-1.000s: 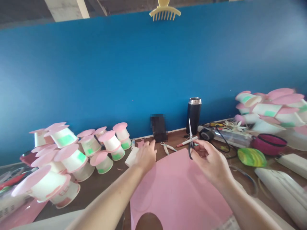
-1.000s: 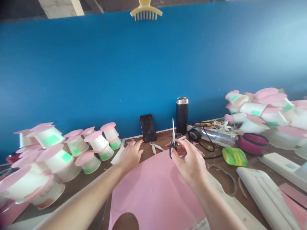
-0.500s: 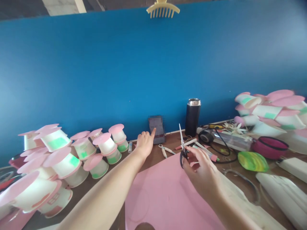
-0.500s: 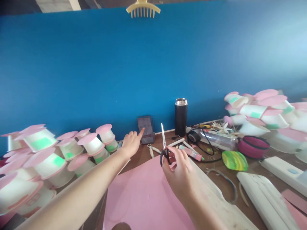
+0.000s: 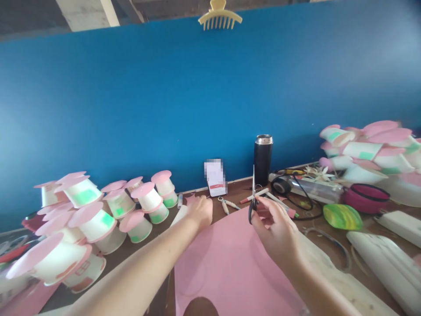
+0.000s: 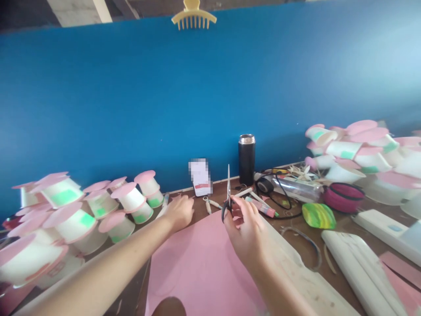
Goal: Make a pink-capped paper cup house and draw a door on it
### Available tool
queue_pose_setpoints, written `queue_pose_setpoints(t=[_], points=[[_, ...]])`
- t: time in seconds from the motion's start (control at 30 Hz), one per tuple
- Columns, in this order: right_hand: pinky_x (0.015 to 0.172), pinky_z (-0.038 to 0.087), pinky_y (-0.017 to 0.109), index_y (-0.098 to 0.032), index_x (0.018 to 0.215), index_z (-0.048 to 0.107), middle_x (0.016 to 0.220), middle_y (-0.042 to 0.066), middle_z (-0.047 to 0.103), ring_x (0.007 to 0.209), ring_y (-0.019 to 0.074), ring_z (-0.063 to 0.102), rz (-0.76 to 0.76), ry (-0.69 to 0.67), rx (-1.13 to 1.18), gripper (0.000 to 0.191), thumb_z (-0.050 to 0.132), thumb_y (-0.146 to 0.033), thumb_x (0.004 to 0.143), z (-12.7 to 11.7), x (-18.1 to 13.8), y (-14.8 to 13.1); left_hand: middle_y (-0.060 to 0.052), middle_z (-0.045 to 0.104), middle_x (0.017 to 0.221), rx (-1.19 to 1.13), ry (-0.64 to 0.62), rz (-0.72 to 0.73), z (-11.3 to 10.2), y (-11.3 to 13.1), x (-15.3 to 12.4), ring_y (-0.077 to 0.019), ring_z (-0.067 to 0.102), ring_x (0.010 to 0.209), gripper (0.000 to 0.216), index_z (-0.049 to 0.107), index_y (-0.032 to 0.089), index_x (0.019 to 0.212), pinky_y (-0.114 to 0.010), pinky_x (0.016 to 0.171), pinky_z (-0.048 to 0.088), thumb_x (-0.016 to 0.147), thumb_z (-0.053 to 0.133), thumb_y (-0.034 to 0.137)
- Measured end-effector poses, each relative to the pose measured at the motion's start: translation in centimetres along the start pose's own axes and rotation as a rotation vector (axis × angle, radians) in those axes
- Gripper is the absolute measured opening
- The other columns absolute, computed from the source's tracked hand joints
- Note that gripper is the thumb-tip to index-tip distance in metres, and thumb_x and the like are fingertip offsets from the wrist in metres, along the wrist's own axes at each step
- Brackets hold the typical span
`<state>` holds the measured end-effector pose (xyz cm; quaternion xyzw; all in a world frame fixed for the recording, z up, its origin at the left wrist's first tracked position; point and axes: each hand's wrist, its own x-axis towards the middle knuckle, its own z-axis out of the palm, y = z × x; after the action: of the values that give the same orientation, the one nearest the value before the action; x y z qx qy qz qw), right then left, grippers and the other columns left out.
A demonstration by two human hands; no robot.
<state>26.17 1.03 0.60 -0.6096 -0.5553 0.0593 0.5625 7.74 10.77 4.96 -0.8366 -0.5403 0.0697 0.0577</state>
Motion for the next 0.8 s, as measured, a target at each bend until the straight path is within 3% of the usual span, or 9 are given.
queue_pose_setpoints(t=[0.13,0.23,0.33,0.43,0.53,0.67,0.8], points=[[0.062,0.058,0.03,-0.022,0.121,0.058,0.098,0.007,0.067,0.078,0.0194,0.068,-0.036,0.071,0.085,0.036,0.059,-0.029,0.086,0.0,-0.3,-0.2,-0.012,0.062,0.121,-0.099,-0.092,0.018,0.7,0.2,-1.3,-0.0262,0.059,0.11,0.04,0.059,0.014,0.117,-0.046,0.093,0.048,0.09,0.058,0.043],[0.065,0.059,0.029,-0.022,0.125,0.053,0.104,0.008,0.064,0.087,0.0202,0.067,-0.087,0.126,0.164,0.038,0.058,-0.029,0.089,-0.2,-0.4,-0.8,-0.018,0.061,0.125,-0.16,-0.136,0.014,1.0,-0.3,-1.1,-0.0334,0.054,0.12,0.057,0.059,0.012,0.116,-0.042,0.097,0.045,0.079,0.063,0.055],[0.074,0.059,0.032,-0.024,0.127,0.051,0.108,0.007,0.061,0.092,0.0201,0.064,-0.165,0.168,0.28,0.039,0.059,-0.024,0.089,-0.6,-0.6,-1.4,-0.017,0.061,0.125,-0.209,-0.191,-0.007,1.1,-0.9,-0.5,-0.0365,0.056,0.117,0.071,0.06,0.016,0.114,-0.039,0.09,0.047,0.062,0.071,0.063],[0.072,0.06,0.032,-0.024,0.128,0.052,0.106,0.006,0.058,0.091,0.0195,0.062,-0.22,0.163,0.344,0.041,0.061,-0.017,0.088,-1.0,-0.7,-1.9,-0.015,0.063,0.119,-0.247,-0.237,-0.024,0.9,-1.4,-0.1,-0.0354,0.062,0.103,0.079,0.059,0.017,0.112,-0.036,0.075,0.05,0.051,0.075,0.064],[0.07,0.061,0.032,-0.025,0.128,0.053,0.108,0.007,0.056,0.091,0.0195,0.061,-0.239,0.148,0.316,0.043,0.061,-0.014,0.087,-1.1,-0.8,-2.0,-0.012,0.067,0.109,-0.27,-0.273,-0.013,0.6,-1.4,-0.1,-0.0322,0.065,0.091,0.072,0.061,0.018,0.106,-0.033,0.063,0.049,0.049,0.076,0.059],[0.07,0.061,0.033,-0.025,0.129,0.053,0.11,0.007,0.055,0.092,0.0199,0.061,-0.244,0.143,0.337,0.044,0.06,-0.013,0.087,-0.9,-0.9,-2.3,-0.007,0.069,0.095,-0.285,-0.307,0.012,0.0,-1.0,-0.3,-0.028,0.065,0.082,0.05,0.063,0.021,0.093,-0.031,0.059,0.045,0.054,0.074,0.05],[0.073,0.061,0.034,-0.025,0.128,0.053,0.109,0.007,0.055,0.093,0.02,0.061,-0.242,0.164,0.365,0.044,0.061,-0.013,0.087,-1.0,-0.9,-2.6,-0.01,0.069,0.095,-0.294,-0.362,0.01,-0.4,-0.4,-0.5,-0.0296,0.065,0.082,0.057,0.064,0.018,0.092,-0.031,0.057,0.044,0.048,0.077,0.052]])
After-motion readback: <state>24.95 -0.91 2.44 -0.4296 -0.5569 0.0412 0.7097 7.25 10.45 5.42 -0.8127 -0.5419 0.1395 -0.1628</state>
